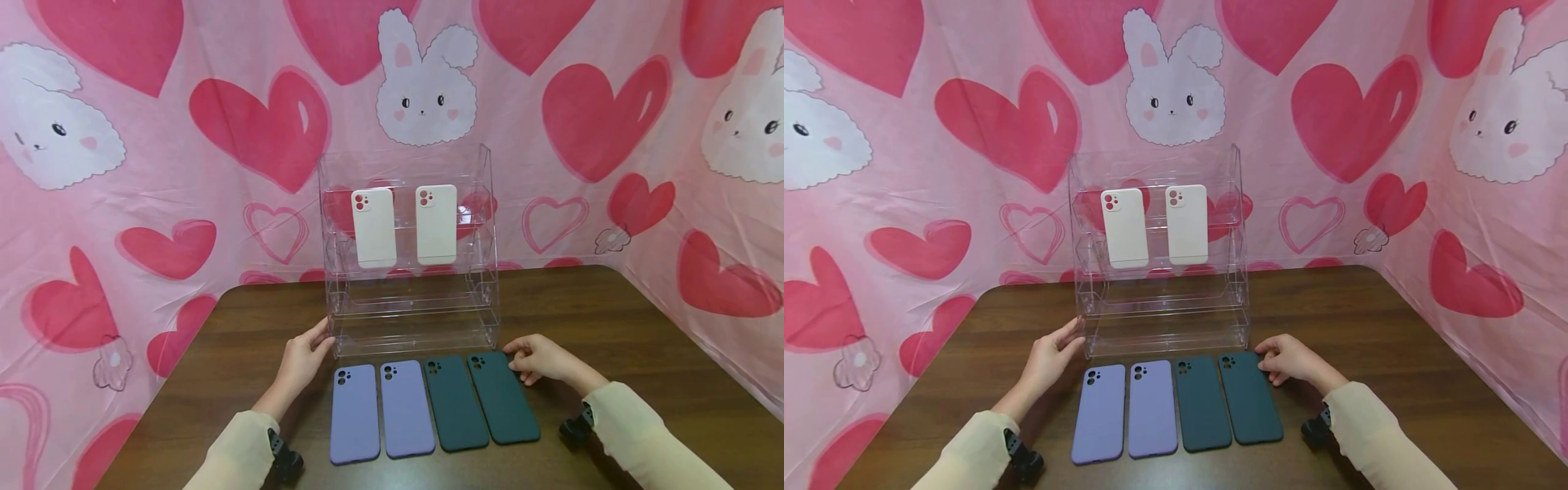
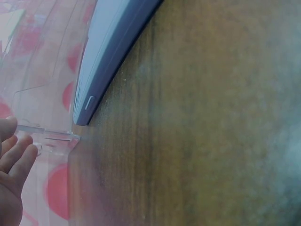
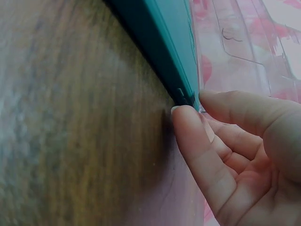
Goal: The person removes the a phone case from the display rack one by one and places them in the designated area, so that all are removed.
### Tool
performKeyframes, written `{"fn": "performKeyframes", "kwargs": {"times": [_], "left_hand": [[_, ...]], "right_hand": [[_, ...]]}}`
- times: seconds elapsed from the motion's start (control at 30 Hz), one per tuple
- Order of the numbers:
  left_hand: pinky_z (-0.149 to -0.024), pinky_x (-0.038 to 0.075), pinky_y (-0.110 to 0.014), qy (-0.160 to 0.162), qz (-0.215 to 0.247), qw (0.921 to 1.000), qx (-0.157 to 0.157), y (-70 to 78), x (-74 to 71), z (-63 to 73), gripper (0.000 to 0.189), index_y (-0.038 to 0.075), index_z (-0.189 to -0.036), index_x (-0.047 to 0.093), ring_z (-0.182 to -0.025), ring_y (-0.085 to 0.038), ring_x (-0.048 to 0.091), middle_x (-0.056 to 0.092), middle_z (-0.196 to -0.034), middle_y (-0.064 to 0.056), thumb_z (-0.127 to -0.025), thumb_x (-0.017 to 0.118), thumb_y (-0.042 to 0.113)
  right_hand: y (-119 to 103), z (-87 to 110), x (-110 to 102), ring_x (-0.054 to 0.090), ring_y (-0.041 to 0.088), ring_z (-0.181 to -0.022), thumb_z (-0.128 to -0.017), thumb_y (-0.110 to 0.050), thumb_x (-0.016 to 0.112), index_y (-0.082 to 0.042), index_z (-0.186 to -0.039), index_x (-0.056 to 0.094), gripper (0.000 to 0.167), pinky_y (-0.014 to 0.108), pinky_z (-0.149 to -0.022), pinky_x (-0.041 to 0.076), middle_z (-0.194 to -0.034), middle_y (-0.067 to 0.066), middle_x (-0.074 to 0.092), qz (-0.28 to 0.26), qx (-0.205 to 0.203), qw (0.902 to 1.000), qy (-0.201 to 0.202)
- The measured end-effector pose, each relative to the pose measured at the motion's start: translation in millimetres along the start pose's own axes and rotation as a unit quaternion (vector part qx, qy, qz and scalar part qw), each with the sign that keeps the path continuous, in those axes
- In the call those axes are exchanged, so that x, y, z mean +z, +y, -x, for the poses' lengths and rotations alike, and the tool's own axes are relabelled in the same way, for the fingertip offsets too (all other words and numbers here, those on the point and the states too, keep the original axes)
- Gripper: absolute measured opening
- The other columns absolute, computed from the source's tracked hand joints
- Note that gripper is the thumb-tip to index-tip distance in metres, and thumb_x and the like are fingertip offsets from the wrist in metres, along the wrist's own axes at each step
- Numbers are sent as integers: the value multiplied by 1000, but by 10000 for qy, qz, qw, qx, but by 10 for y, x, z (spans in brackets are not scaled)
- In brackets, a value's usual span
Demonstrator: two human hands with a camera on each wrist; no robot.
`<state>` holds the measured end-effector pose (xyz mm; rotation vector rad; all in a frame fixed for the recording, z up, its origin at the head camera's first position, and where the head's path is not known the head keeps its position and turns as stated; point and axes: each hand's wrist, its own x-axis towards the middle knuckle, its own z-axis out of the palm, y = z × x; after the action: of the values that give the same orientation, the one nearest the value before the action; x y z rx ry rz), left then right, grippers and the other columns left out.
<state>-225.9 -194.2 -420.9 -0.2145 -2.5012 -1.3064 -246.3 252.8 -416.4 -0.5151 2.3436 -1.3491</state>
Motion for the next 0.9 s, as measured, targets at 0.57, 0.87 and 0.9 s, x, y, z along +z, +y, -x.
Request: {"fn": "performKeyframes", "kwargs": {"times": [0.57,0.87,0.9], "left_hand": [[-80,50,-37,30,-65,10000,53,-8,-1,-1,49,5,-132,51,-101,-25,61,58,-119,-15,-85,66,8],[-78,51,-36,87,-98,9998,129,-9,-1,-3,46,4,-130,52,-99,-24,61,60,-117,-14,-86,65,9],[-78,51,-36,89,-108,9998,133,-10,-2,-2,46,4,-130,52,-99,-24,61,60,-116,-14,-86,65,9]], "right_hand": [[-443,54,-276,59,27,-65,-86,-12,65,16,-121,46,48,37,-56,55,-78,18,56,227,-389,9973,584],[-938,-37,-472,61,29,-68,-87,-10,63,12,-124,46,46,38,-59,55,-79,12,58,473,-952,9888,1050],[-992,-50,-485,61,28,-68,-87,-11,64,11,-125,46,47,37,-59,55,-80,13,58,458,-949,9881,1124]]}}
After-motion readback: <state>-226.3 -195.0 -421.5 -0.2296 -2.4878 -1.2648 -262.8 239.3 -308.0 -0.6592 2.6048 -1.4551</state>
